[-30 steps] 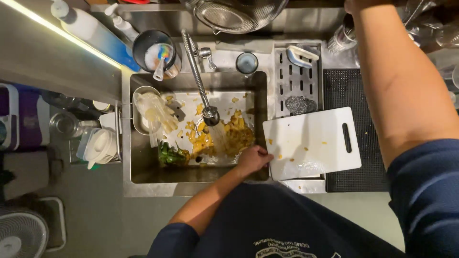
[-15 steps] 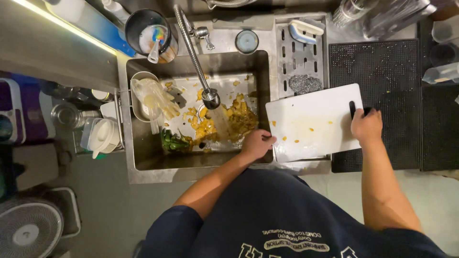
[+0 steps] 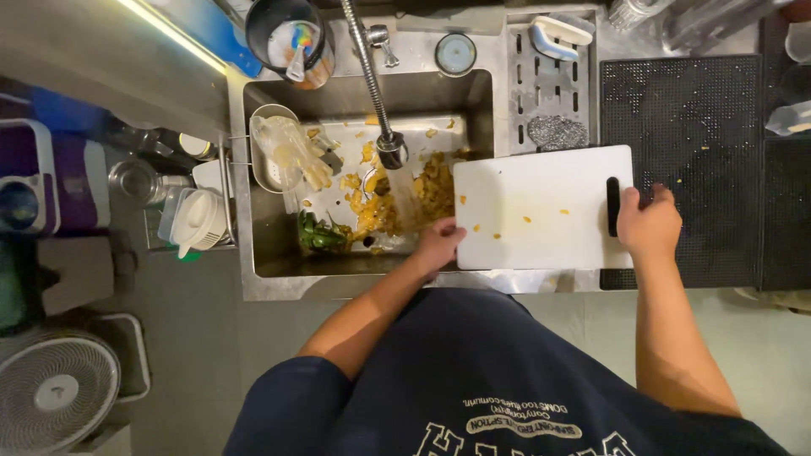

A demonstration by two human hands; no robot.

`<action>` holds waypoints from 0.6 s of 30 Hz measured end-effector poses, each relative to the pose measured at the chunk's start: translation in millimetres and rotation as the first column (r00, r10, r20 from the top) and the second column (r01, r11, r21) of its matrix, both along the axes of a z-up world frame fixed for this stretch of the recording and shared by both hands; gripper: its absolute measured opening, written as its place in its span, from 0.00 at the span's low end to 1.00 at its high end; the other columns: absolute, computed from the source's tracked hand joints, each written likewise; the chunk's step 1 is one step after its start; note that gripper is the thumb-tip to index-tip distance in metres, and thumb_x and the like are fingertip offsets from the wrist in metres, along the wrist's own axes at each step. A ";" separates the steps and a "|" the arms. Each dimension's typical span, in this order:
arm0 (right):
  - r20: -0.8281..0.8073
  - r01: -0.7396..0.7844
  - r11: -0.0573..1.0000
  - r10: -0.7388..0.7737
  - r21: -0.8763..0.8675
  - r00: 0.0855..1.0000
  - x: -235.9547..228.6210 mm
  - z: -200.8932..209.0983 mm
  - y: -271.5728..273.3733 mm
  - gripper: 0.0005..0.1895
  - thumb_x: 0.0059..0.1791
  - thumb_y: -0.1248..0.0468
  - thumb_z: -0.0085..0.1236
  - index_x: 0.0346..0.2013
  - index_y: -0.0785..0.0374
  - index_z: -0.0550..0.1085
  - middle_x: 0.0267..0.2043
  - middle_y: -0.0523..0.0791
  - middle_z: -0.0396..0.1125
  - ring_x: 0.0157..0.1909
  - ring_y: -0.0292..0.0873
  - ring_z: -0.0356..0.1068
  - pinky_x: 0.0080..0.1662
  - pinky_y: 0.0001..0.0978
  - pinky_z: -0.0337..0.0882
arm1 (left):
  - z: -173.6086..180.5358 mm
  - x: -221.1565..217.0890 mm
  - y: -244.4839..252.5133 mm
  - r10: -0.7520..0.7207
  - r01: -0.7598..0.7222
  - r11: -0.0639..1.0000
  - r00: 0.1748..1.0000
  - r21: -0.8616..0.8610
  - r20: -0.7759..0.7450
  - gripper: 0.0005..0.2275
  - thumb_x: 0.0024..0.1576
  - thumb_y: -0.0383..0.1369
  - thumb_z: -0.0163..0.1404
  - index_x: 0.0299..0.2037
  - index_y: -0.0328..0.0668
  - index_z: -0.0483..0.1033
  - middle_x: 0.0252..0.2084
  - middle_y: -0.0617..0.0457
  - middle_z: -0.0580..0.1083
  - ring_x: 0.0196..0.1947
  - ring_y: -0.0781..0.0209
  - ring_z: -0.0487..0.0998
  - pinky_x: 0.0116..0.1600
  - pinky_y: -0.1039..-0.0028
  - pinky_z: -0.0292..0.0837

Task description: Cleaning fruit, washing a cutting board and bar mat, and checking a pot of food in a kitchen prep area.

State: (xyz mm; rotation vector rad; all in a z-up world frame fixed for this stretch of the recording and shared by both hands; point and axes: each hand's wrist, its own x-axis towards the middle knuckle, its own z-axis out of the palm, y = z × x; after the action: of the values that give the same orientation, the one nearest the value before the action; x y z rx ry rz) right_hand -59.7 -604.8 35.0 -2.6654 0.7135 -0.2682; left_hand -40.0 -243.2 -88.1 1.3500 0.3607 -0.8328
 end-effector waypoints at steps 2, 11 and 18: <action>-0.063 0.156 0.824 -0.145 0.545 0.987 10.6 49.5 42.0 0.22 0.57 0.56 0.57 0.51 0.76 0.73 0.41 0.56 0.73 0.40 0.54 0.74 0.42 0.44 0.73 | -20.9 2.3 39.4 0.194 -0.194 0.981 0.981 -0.026 -0.002 0.16 0.59 0.32 0.55 0.55 0.34 0.77 0.45 0.48 0.80 0.40 0.63 0.79 0.45 0.74 0.76; -0.210 0.203 0.185 0.021 0.962 0.977 60.1 0.4 266.6 0.17 0.56 0.57 0.52 0.37 0.71 0.75 0.28 0.48 0.72 0.20 0.38 0.67 0.23 0.32 0.67 | -12.4 27.7 179.7 0.379 -0.478 0.570 0.874 0.668 0.303 0.27 0.57 0.38 0.56 0.65 0.32 0.68 0.60 0.38 0.73 0.58 0.48 0.73 0.61 0.65 0.68; -0.282 0.302 0.107 -0.169 0.947 0.944 64.9 -14.4 339.0 0.13 0.53 0.61 0.51 0.31 0.70 0.71 0.21 0.47 0.62 0.17 0.42 0.58 0.20 0.36 0.61 | 68.5 12.9 165.8 0.461 -0.467 0.881 0.816 0.074 -0.349 0.29 0.57 0.49 0.53 0.65 0.41 0.68 0.54 0.46 0.72 0.50 0.52 0.72 0.51 0.59 0.68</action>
State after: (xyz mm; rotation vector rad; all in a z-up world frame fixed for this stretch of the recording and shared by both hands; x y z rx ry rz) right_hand 5.2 -265.8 20.6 -1.2085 0.9032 0.2501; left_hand -27.0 -77.4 -19.7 1.0228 0.9331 -0.6578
